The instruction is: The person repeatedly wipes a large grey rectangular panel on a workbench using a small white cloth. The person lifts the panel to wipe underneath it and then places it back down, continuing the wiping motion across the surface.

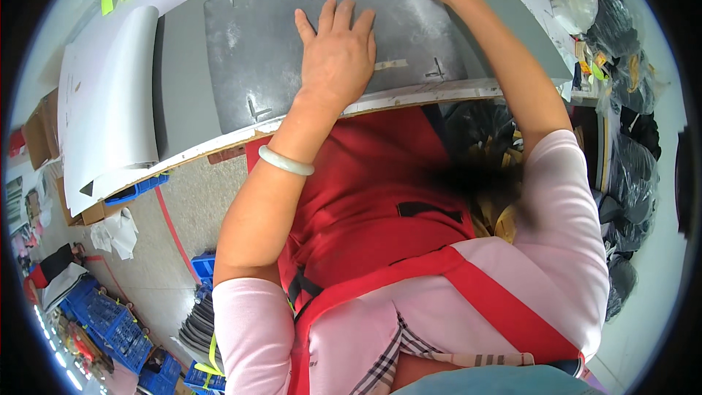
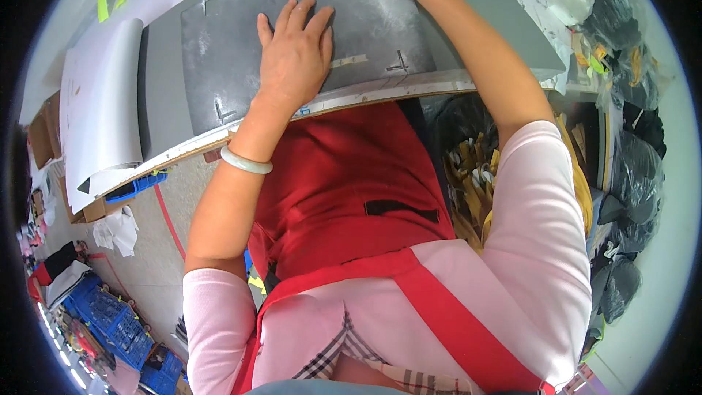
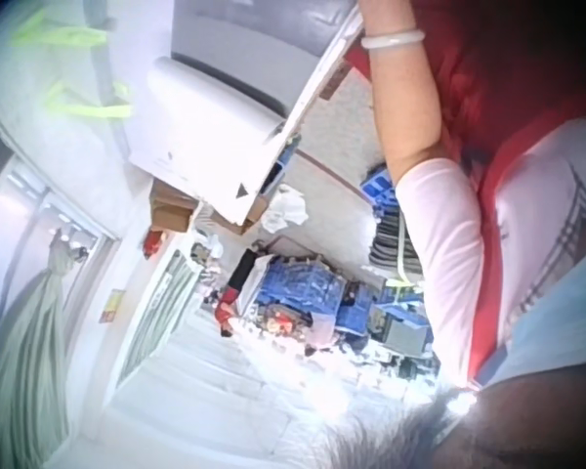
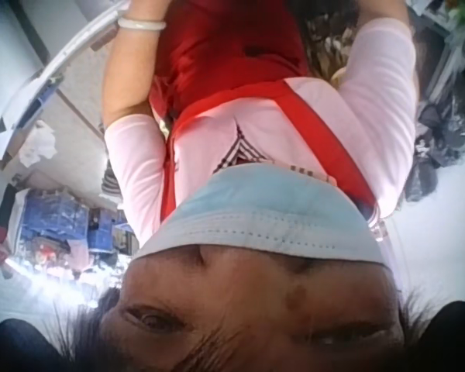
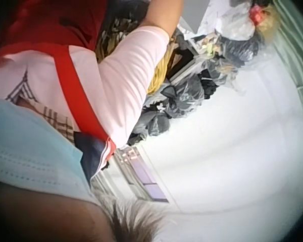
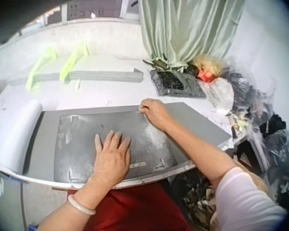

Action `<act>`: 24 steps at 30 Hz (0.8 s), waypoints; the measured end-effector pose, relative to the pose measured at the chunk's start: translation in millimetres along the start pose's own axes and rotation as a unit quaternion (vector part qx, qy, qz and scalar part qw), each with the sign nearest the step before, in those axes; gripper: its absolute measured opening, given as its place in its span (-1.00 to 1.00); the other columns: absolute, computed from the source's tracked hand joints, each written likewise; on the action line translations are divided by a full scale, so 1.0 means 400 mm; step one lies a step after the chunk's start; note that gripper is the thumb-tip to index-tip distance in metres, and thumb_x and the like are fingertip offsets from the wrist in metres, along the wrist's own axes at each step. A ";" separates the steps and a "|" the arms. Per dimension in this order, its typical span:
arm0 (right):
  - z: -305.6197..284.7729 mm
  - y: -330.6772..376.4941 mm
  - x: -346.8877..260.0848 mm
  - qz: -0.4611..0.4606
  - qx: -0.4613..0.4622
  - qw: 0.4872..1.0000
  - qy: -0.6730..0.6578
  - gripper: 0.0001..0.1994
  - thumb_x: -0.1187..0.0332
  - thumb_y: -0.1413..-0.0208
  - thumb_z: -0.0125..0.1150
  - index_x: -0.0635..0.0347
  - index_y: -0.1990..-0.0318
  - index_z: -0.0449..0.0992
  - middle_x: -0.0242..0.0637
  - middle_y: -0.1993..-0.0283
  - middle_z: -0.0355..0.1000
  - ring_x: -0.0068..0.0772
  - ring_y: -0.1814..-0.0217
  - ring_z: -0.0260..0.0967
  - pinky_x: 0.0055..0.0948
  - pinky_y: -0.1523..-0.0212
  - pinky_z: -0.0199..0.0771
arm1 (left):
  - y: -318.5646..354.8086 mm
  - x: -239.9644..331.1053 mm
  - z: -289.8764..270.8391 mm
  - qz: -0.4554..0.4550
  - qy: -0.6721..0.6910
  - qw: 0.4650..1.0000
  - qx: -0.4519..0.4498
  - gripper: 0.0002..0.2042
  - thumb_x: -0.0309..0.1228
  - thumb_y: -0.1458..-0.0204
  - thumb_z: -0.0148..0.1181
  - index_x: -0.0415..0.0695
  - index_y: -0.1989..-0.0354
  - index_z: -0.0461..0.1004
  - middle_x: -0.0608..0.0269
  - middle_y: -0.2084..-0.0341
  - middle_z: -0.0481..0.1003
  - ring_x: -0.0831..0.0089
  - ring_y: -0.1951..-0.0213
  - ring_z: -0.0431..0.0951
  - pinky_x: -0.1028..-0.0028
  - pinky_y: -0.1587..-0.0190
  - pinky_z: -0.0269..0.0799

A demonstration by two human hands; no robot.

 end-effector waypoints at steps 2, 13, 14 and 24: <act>0.002 -0.001 -0.002 -0.022 -0.007 1.000 0.021 -0.84 0.36 -0.14 0.21 0.30 0.32 0.60 -0.03 0.32 0.55 0.05 0.22 0.51 -0.15 0.16 0.48 | 0.002 0.000 -0.001 -0.005 -0.003 1.000 -0.001 -0.66 -0.29 -0.29 0.07 0.02 -0.20 0.48 0.14 -0.24 0.40 0.07 -0.36 0.29 -0.31 -0.36 0.04; 0.012 0.000 0.033 0.090 0.033 0.993 -0.063 -0.83 0.35 -0.06 0.25 0.31 0.36 0.61 -0.11 0.46 0.57 -0.28 0.51 0.48 -0.23 0.39 0.48 | -0.001 0.001 0.004 -0.002 0.002 1.000 0.008 -0.67 -0.27 -0.29 0.07 0.01 -0.19 0.49 0.17 -0.24 0.42 0.11 -0.37 0.29 -0.28 -0.38 0.04; 0.011 -0.010 0.050 0.095 0.002 0.995 -0.019 -0.84 0.36 -0.07 0.25 0.30 0.36 0.61 -0.14 0.47 0.57 -0.33 0.52 0.47 -0.27 0.41 0.47 | -0.001 0.003 0.004 -0.002 0.004 1.000 0.008 -0.67 -0.27 -0.29 0.07 0.01 -0.19 0.49 0.18 -0.24 0.42 0.11 -0.37 0.29 -0.28 -0.38 0.03; 0.041 -0.080 -0.101 0.153 -0.025 0.940 -0.304 -0.93 0.46 -0.14 0.33 0.28 0.30 0.64 -0.31 0.47 0.55 -0.61 0.48 0.45 -0.55 0.44 0.46 | -0.001 0.001 0.015 0.000 -0.037 0.999 0.002 -0.65 -0.25 -0.29 0.04 0.00 -0.20 0.49 0.16 -0.24 0.42 0.12 -0.37 0.29 -0.33 -0.38 -0.02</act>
Point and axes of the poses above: each hand's wrist, its own y-axis away from the middle knuckle, its own z-axis out of the palm, x = y × z, the point moved 1 cm from there along -y, towards the middle knuckle
